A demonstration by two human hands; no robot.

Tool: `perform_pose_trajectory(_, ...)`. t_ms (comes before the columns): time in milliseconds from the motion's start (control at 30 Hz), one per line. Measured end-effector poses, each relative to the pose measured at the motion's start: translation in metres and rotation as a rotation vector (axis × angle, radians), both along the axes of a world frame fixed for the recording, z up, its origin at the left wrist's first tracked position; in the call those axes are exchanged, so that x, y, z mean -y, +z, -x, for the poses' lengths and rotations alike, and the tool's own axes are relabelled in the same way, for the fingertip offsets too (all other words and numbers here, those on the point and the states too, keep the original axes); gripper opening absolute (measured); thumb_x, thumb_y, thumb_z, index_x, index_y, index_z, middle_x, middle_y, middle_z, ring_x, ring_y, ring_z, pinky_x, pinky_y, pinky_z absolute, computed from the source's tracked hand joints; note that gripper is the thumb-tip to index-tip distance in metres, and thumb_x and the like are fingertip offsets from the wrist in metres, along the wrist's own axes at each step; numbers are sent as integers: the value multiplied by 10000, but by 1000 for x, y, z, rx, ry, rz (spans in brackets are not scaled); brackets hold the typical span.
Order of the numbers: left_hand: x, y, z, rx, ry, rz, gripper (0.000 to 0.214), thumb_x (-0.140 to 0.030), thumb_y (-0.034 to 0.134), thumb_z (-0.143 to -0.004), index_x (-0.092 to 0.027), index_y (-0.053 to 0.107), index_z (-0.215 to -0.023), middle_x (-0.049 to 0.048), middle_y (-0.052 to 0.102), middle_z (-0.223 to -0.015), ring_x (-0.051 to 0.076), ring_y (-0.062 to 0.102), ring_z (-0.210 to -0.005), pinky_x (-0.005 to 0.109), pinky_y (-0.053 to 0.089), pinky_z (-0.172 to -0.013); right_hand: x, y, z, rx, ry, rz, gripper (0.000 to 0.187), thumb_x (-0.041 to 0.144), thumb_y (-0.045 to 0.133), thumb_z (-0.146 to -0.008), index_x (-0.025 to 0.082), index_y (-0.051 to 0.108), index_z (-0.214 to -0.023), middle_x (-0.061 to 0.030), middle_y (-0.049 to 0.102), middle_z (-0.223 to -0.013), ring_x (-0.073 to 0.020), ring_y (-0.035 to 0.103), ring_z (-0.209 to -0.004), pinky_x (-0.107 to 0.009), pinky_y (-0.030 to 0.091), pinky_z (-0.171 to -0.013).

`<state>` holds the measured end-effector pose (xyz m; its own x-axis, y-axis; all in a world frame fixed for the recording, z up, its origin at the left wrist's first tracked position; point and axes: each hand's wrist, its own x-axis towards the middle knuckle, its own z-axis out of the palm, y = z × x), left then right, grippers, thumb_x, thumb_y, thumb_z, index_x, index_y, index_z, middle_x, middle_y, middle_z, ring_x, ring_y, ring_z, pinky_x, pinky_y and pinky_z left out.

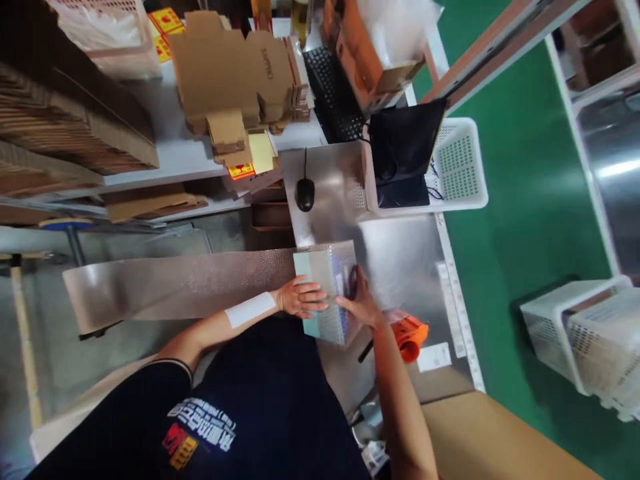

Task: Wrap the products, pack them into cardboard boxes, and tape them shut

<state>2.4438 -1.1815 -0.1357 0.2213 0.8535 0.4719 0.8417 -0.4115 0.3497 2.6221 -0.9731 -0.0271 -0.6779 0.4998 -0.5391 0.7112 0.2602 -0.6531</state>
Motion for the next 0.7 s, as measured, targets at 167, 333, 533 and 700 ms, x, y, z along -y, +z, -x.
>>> perform_pose_trajectory(167, -52, -21, -10, 115, -133, 242, 434, -572, 595, -966, -485, 626, -1390, -42, 670, -1433, 177, 543, -1400, 380, 213, -1288, -13, 14, -8, 125, -149, -216, 1521, 879, 752, -540, 106, 97, -1675, -298, 335, -1604, -467, 360, -1484, -628, 310, -1212)
perform_pose_trajectory(333, -116, 7, -32, 218, -187, 464, 604, -548, 658, -925, -345, 569, -1487, 65, 541, -1569, 280, 427, -1512, 525, 165, -1304, -65, 25, -26, 183, -240, -308, 1535, 825, 811, -500, 97, 129, -1667, -311, 367, -1563, -486, 397, -1445, -634, 336, -1183)
perform_pose_trajectory(533, -88, 15, -17, 214, -125, 569, 690, -532, 756, -857, -306, 577, -1484, 102, 507, -1586, 299, 381, -1539, 516, 140, -1310, -26, 17, -13, 126, -216, -567, 1415, 877, 734, -608, 100, 174, -1650, -333, 382, -1532, -530, 387, -1406, -706, 349, -1114)
perform_pose_trajectory(700, -54, 37, 5, 263, -110, 606, 606, -352, 673, -911, -287, 552, -1501, 101, 506, -1591, 278, 357, -1552, 552, 132, -1305, 14, 19, 11, 146, -269, -710, 1360, 884, 649, -702, 42, 147, -1645, -375, 339, -1541, -558, 382, -1389, -732, 354, -1084)
